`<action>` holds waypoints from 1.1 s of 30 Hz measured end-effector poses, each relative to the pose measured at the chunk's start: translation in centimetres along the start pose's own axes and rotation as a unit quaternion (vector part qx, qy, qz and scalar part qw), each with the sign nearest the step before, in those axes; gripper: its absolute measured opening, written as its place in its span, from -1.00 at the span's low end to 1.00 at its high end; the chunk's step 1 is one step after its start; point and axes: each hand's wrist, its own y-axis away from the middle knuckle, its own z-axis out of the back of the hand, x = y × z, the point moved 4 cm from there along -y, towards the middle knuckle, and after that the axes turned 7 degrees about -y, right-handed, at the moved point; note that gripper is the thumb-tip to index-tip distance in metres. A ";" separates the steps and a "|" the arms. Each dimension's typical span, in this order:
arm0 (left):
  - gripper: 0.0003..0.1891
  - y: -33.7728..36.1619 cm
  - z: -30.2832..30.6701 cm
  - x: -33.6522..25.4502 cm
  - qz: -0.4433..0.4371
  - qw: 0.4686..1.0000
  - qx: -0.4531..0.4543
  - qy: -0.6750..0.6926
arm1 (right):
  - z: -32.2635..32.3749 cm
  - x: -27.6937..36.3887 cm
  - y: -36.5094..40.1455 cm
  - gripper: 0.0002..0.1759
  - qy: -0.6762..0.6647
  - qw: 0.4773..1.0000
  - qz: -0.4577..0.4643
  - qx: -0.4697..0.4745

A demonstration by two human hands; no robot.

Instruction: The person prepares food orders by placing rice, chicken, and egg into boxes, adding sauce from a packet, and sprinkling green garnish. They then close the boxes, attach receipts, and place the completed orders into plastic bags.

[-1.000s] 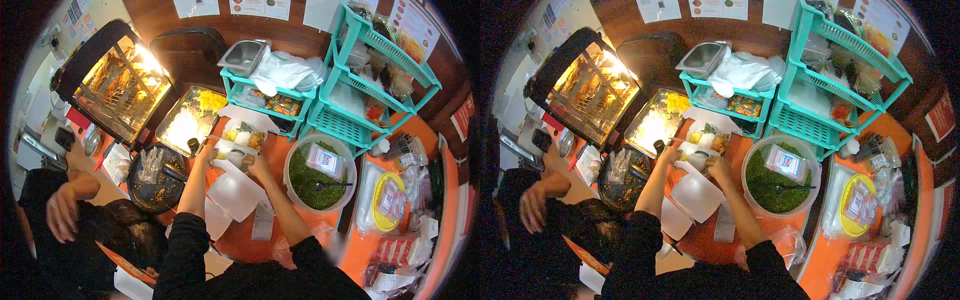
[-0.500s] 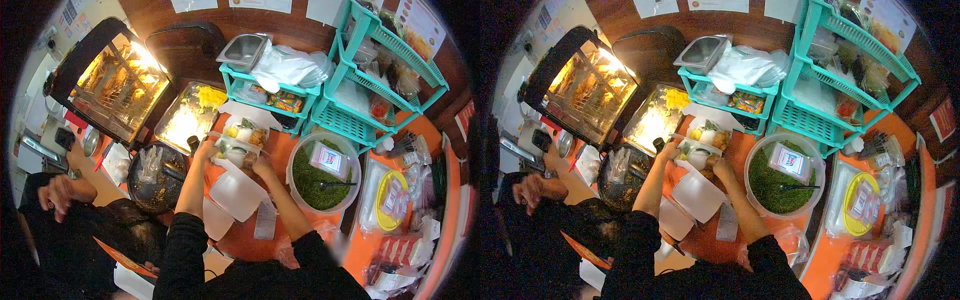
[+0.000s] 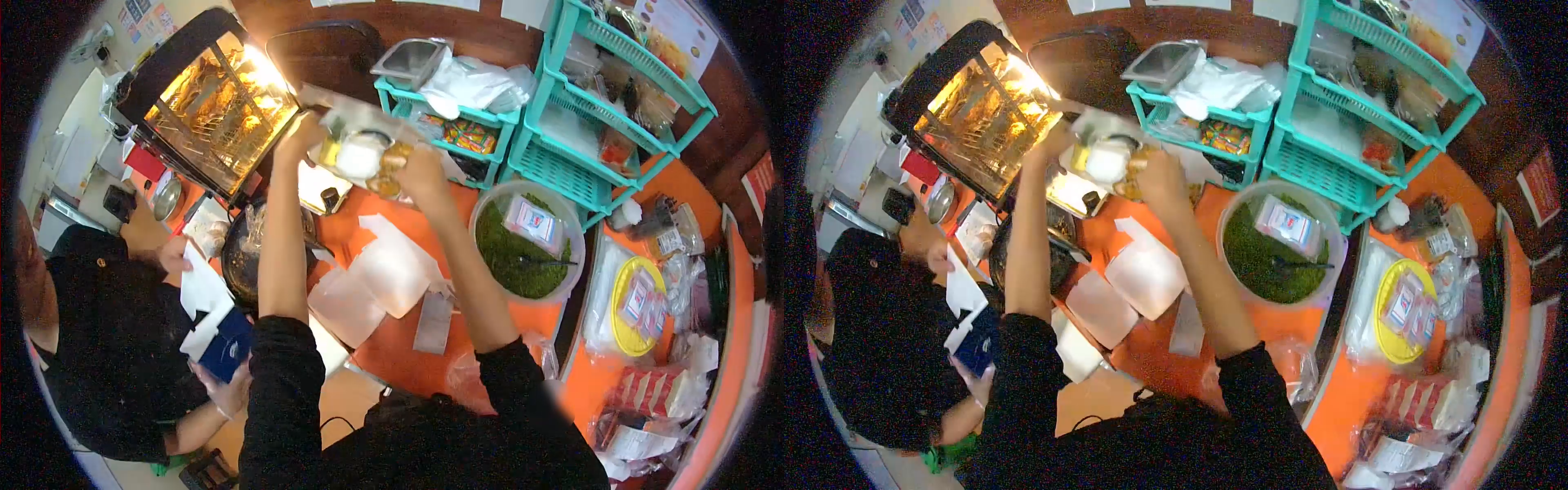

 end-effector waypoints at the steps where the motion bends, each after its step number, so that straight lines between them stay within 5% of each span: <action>1: -0.54 0.9 1.4 -1.9 0.027 0.997 0.072 -0.026 | 1.5 1.2 0.7 -0.78 0.061 0.996 0.063 0.028; 2: -0.59 4.0 2.3 -3.9 -0.053 0.997 0.053 0.013 | 3.2 2.0 2.2 -0.78 0.119 0.983 0.125 0.058; 4: -0.64 7.8 2.6 -6.3 -0.018 0.993 0.108 -0.034 | 8.9 5.0 7.0 -0.77 -0.037 0.991 -0.043 0.122; 5: -0.64 11.2 2.3 -8.1 -0.014 0.992 0.121 -0.031 | 11.1 5.8 9.8 -0.75 -0.002 0.989 0.048 0.137; 9: -0.65 19.8 -4.5 -6.6 -0.108 0.987 0.114 -0.042 | 16.4 3.9 20.3 -0.77 -0.019 0.992 -0.046 0.116; 11: -0.69 25.0 -9.8 -4.8 -0.123 0.984 0.113 -0.055 | 16.5 -1.6 25.1 -0.79 0.031 0.992 -0.012 0.118; 14: -0.74 31.0 -17.8 -3.4 -0.149 0.978 0.112 -0.088 | 15.6 -7.6 31.7 -0.74 0.067 0.986 -0.083 0.130; 16: -0.78 31.8 -23.5 -2.6 -0.094 0.957 0.234 -0.146 | 14.4 -11.9 35.9 -0.76 0.181 0.968 -0.106 0.136; 19: -0.83 31.2 -32.5 0.4 -0.265 0.911 0.141 -0.283 | 10.8 -15.5 40.8 -0.76 0.040 0.981 -0.155 0.114; 20: -0.84 31.5 -32.1 -0.8 -0.216 0.934 0.101 -0.266 | 9.5 -16.2 42.5 -0.76 -0.016 0.984 -0.129 0.123; 23: -0.85 32.5 -30.9 -2.8 -0.183 0.943 0.047 -0.275 | 5.3 -15.5 46.6 -0.70 -0.366 0.797 -0.451 0.164; 25: -0.85 33.0 -31.0 -3.1 -0.199 0.930 0.038 -0.308 | 3.6 -14.7 47.5 -0.68 -0.395 0.750 -0.495 0.193; 27: -0.85 32.9 -31.2 -2.7 -0.191 0.909 0.075 -0.362 | 1.1 -14.9 48.0 -0.68 -0.502 0.635 -0.555 0.193; 28: -0.85 32.8 -31.5 -2.6 -0.188 0.909 0.073 -0.364 | -0.3 -15.8 47.8 -0.68 -0.502 0.635 -0.553 0.196; 30: -0.86 32.9 -33.4 -2.5 -0.260 0.870 0.061 -0.415 | -4.0 -16.5 48.1 -0.68 -0.639 0.470 -0.581 0.185; 33: -0.83 32.1 -37.1 -2.4 -0.295 0.852 0.085 -0.424 | -6.4 -12.9 47.8 -0.69 -0.638 0.490 -0.571 0.163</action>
